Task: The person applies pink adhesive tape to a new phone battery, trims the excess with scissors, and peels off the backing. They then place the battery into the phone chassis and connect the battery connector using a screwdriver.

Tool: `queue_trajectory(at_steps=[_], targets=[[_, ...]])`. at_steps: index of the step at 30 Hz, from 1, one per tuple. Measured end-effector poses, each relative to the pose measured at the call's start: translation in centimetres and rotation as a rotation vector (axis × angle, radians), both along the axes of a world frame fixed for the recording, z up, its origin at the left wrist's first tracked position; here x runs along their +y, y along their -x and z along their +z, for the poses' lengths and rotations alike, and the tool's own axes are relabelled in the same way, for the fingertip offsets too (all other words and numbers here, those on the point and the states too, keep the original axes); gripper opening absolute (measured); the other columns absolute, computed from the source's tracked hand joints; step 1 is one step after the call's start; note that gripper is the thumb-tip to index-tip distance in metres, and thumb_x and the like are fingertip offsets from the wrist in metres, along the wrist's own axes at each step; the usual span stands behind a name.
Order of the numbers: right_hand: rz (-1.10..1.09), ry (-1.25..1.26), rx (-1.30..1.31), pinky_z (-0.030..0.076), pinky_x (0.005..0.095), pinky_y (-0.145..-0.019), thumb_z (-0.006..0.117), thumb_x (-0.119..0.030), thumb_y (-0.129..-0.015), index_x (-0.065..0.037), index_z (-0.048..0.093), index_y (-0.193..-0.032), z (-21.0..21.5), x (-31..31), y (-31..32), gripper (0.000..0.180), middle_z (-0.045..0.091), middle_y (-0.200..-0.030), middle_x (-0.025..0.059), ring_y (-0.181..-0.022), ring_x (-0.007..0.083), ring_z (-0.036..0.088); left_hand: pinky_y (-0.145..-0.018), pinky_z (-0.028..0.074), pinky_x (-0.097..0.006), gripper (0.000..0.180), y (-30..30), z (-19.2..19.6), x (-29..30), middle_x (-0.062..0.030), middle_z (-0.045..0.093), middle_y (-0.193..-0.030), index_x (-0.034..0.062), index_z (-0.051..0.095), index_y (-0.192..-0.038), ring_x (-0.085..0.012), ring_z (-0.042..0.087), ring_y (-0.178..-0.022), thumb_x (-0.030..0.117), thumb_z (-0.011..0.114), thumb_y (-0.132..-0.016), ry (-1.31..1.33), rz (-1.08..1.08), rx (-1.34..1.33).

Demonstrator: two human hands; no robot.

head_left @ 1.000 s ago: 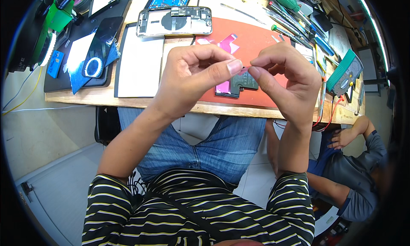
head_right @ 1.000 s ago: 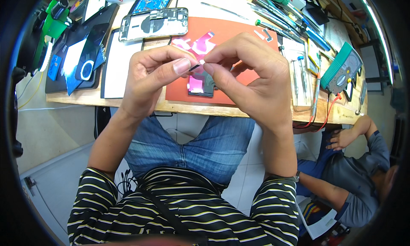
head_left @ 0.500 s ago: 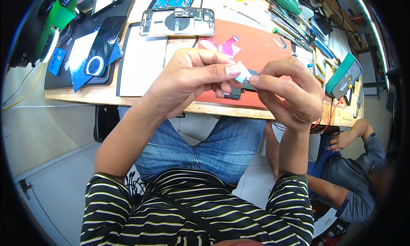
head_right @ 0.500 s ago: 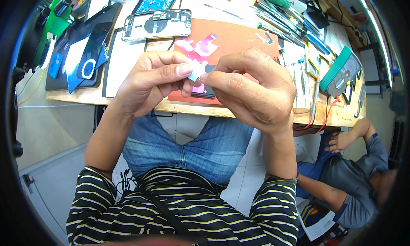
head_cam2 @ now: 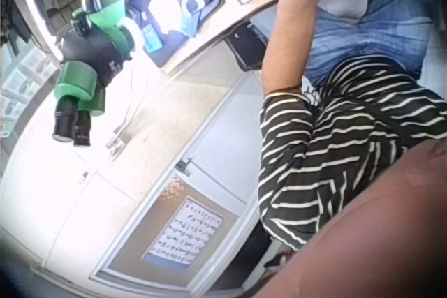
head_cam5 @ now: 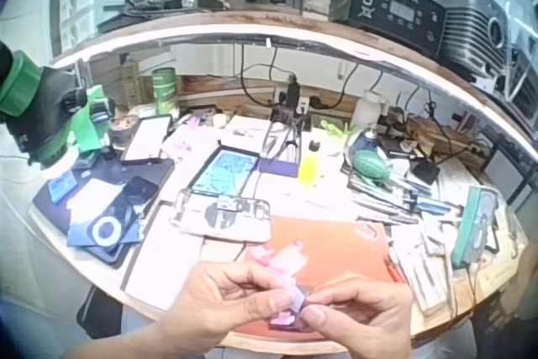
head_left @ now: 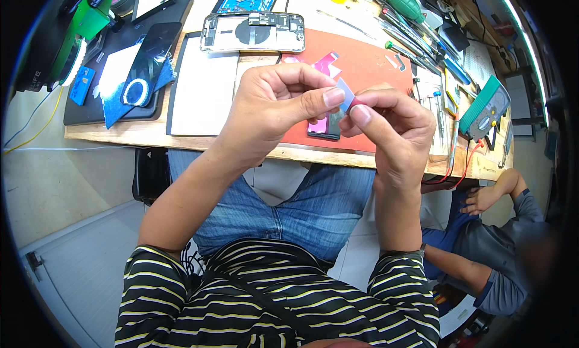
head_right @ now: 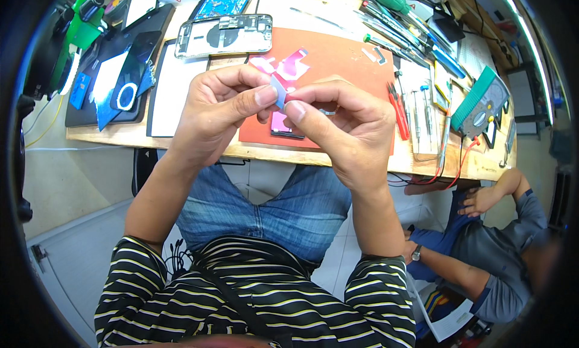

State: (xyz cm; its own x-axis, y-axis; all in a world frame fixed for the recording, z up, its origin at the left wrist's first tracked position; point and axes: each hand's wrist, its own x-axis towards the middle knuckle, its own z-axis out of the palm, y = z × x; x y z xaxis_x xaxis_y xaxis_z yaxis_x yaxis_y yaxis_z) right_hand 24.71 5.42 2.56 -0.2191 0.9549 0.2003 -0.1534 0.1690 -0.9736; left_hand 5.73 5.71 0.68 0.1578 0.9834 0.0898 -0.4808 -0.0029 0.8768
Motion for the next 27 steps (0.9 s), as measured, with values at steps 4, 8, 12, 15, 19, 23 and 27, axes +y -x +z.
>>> queue_trajectory(at_steps=[4,8,12,15,19,23,27], targets=[[0.003,-0.067,0.072,0.058,0.0252,-0.07,0.073,0.005,-0.09,0.009,0.074,-0.103,-0.3,0.2,0.2,0.014,0.072,-0.095,0.0122,-0.081,0.0146,0.07,-0.078,0.055,-0.026,0.017,-0.9,-0.3,-0.5,-0.0098,0.07,-0.103,-0.0034,0.073,-0.1,-0.0139,0.067,-0.089,0.0,0.08,-0.086,-0.285,0.296,0.299],[-0.159,-0.25,-0.126,0.057,0.0229,-0.067,0.074,0.005,-0.088,0.004,0.077,-0.105,-0.6,0.1,0.5,0.017,0.072,-0.093,0.0106,-0.078,0.0128,0.069,-0.074,0.055,-0.027,0.018,-1.2,-0.8,-0.6,-0.0102,0.073,-0.096,0.002,0.078,-0.097,-0.0167,0.07,-0.085,0.005,0.083,-0.081,-0.576,0.472,0.503],[-0.198,-0.473,-0.299,0.057,0.0231,-0.064,0.075,0.006,-0.084,0.0,0.079,-0.105,-0.6,0.4,0.6,0.022,0.072,-0.092,0.01,-0.075,0.0116,0.069,-0.075,0.056,-0.028,0.018,-1.0,-1.0,-0.4,-0.0113,0.074,-0.098,0.0024,0.078,-0.099,-0.0178,0.07,-0.086,0.005,0.082,-0.082,-0.583,0.451,0.5],[-0.211,-0.51,-0.352,0.057,0.0234,-0.064,0.075,0.007,-0.083,0.0,0.079,-0.103,-0.5,0.4,0.6,0.022,0.072,-0.09,0.0099,-0.074,0.0118,0.069,-0.077,0.056,-0.03,0.017,-0.7,-1.0,-0.1,-0.0114,0.075,-0.096,0.0027,0.079,-0.099,-0.0194,0.071,-0.087,0.005,0.082,-0.082,-0.61,0.46,0.537],[-0.211,-0.497,-0.363,0.052,0.0215,-0.063,0.076,0.008,-0.083,0.002,0.079,-0.103,-0.4,0.2,0.8,0.021,0.072,-0.092,0.0114,-0.077,0.0116,0.066,-0.08,0.055,-0.032,0.016,-0.4,-0.7,0.0,-0.0101,0.075,-0.095,0.0041,0.079,-0.097,-0.0217,0.07,-0.088,0.006,0.082,-0.081,-0.65,0.476,0.626],[-0.199,-0.505,-0.386,0.051,0.0206,-0.064,0.076,0.009,-0.084,0.004,0.078,-0.102,-0.2,0.2,0.7,0.02,0.072,-0.094,0.012,-0.079,0.0116,0.066,-0.079,0.054,-0.033,0.015,0.0,-0.2,0.1,-0.0078,0.075,-0.094,0.0056,0.079,-0.096,-0.0225,0.067,-0.089,0.007,0.082,-0.081,-0.728,0.496,0.742],[-0.199,-0.492,-0.378,0.051,0.0206,-0.063,0.077,0.009,-0.083,0.004,0.078,-0.102,-0.1,0.2,0.8,0.019,0.072,-0.094,0.0118,-0.078,0.0115,0.065,-0.079,0.053,-0.034,0.014,-0.1,-0.1,0.2,-0.0074,0.075,-0.092,0.0058,0.078,-0.096,-0.0227,0.067,-0.089,0.006,0.081,-0.082,-0.73,0.497,0.74]])
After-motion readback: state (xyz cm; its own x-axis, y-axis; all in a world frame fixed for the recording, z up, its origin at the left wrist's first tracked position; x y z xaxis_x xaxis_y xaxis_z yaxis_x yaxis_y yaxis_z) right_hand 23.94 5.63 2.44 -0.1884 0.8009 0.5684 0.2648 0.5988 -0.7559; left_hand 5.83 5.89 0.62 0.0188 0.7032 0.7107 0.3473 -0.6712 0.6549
